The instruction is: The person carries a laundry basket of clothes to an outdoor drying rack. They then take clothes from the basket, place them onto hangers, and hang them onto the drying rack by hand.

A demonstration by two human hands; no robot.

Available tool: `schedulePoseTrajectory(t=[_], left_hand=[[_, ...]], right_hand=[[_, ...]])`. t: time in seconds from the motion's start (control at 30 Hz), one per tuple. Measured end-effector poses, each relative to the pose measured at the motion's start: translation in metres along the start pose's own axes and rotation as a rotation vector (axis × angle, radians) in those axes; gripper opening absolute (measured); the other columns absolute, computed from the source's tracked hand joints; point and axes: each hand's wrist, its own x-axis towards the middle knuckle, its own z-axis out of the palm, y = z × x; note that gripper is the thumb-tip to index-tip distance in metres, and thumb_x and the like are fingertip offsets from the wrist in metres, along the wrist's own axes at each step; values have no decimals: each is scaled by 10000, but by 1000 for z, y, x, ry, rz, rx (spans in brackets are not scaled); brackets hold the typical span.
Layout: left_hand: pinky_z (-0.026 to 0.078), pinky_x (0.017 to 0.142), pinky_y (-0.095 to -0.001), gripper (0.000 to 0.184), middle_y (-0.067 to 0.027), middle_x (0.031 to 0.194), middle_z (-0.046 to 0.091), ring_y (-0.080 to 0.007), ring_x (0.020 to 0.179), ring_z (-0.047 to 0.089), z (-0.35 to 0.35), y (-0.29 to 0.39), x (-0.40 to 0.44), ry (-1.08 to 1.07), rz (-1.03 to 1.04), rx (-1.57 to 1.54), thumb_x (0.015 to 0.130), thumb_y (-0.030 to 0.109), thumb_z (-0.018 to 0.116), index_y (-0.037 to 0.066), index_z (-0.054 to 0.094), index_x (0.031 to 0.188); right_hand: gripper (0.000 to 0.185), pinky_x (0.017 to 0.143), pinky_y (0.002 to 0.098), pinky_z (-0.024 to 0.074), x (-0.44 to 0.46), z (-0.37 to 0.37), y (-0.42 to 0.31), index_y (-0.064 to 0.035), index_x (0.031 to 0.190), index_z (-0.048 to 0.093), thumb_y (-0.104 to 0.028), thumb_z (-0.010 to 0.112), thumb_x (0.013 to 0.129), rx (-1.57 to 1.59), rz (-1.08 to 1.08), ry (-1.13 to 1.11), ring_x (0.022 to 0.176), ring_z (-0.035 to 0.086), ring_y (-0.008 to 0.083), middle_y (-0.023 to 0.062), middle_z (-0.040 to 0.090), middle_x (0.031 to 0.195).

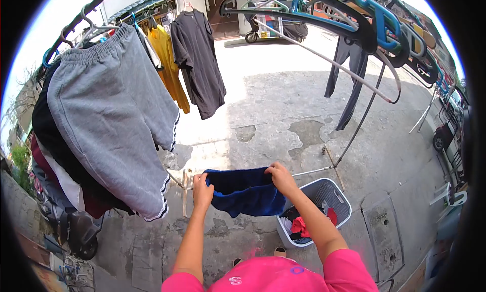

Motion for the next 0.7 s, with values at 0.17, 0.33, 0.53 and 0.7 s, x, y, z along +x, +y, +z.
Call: schedulePoseTrajectory(t=[0.17, 0.33, 0.53, 0.7], left_hand=[[410, 826, -400, 452, -189, 1053, 413, -365, 972, 467, 19, 12, -24, -13, 199, -97, 646, -44, 473, -32, 482, 1097], [417, 824, -402, 424, -198, 1060, 418, -373, 963, 480, 14, 29, -29, -106, 203, -76, 666, -22, 483, -16, 505, 1089], [404, 877, -386, 523, -216, 1147, 360, -391, 996, 473, 8, 38, -27, -201, 241, -94, 627, 45, 551, -8, 460, 1140], [406, 873, -416, 495, -219, 1165, 360, -374, 1053, 443, -6, 37, -29, -219, 349, -13, 654, -4, 536, -21, 457, 1142]], right_hand=[[292, 839, 387, 413, -7, -6, -27, -122, 1044, 581, -117, 584, 752, 21, -132, -350, 979, 503, 326, 119, 559, 980], [272, 738, 324, 464, 20, -183, -215, -58, 1000, 541, -87, 582, 733, -129, -807, 169, 935, 533, 244, 89, 542, 1000], [398, 819, 357, 411, 137, -304, -276, 35, 1133, 470, -53, 539, 751, -899, -497, 949, 988, 492, 257, 140, 513, 1055], [302, 817, 377, 435, 203, -332, -271, 31, 1073, 494, -76, 480, 791, -841, -36, 599, 1006, 529, 297, 163, 591, 1004]])
